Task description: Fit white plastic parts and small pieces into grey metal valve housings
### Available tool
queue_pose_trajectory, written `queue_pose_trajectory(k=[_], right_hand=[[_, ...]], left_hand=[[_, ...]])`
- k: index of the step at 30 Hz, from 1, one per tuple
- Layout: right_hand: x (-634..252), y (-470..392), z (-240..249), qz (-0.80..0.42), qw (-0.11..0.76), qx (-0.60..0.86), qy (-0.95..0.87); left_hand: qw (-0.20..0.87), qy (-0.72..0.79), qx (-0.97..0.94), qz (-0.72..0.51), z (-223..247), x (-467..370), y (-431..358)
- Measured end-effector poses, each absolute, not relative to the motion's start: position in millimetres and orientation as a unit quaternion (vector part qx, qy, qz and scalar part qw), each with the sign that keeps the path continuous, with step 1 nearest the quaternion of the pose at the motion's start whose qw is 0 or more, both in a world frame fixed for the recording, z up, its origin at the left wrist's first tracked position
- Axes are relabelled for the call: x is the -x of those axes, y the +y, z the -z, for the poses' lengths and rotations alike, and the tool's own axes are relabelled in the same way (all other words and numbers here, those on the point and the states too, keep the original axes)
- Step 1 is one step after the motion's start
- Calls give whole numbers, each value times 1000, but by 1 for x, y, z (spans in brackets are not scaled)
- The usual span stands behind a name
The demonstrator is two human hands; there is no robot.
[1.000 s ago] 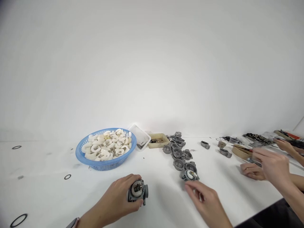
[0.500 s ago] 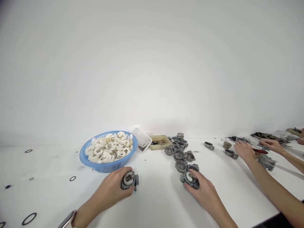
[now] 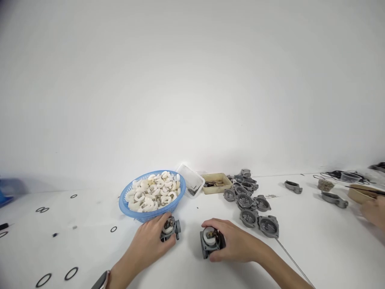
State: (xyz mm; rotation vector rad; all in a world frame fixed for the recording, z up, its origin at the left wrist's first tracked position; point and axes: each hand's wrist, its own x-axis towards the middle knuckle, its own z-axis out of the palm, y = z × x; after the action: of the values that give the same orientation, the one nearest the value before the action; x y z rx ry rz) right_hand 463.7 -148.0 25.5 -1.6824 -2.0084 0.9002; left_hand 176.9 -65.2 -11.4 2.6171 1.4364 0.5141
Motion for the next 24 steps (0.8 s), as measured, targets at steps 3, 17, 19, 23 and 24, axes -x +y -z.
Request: queue_pose_trajectory(k=[3, 17, 19, 23, 24], right_hand=[[-474, -150, -29, -310, 199, 588, -720], [-487, -131, -21, -267, 333, 481, -766], [-489, -132, -19, -298, 334, 477, -756], [-483, -137, -9, -264, 333, 468, -775], [-480, -138, -7, -246, 340, 467, -778]], left_hand=[[34, 475, -868, -145, 11, -174, -67], [13, 349, -914, -204, 30, -220, -102], [151, 418, -880, -165, 29, -234, -102], [328, 429, -823, -177, 26, -250, -100], [343, 421, -819, -186, 26, -252, -99]])
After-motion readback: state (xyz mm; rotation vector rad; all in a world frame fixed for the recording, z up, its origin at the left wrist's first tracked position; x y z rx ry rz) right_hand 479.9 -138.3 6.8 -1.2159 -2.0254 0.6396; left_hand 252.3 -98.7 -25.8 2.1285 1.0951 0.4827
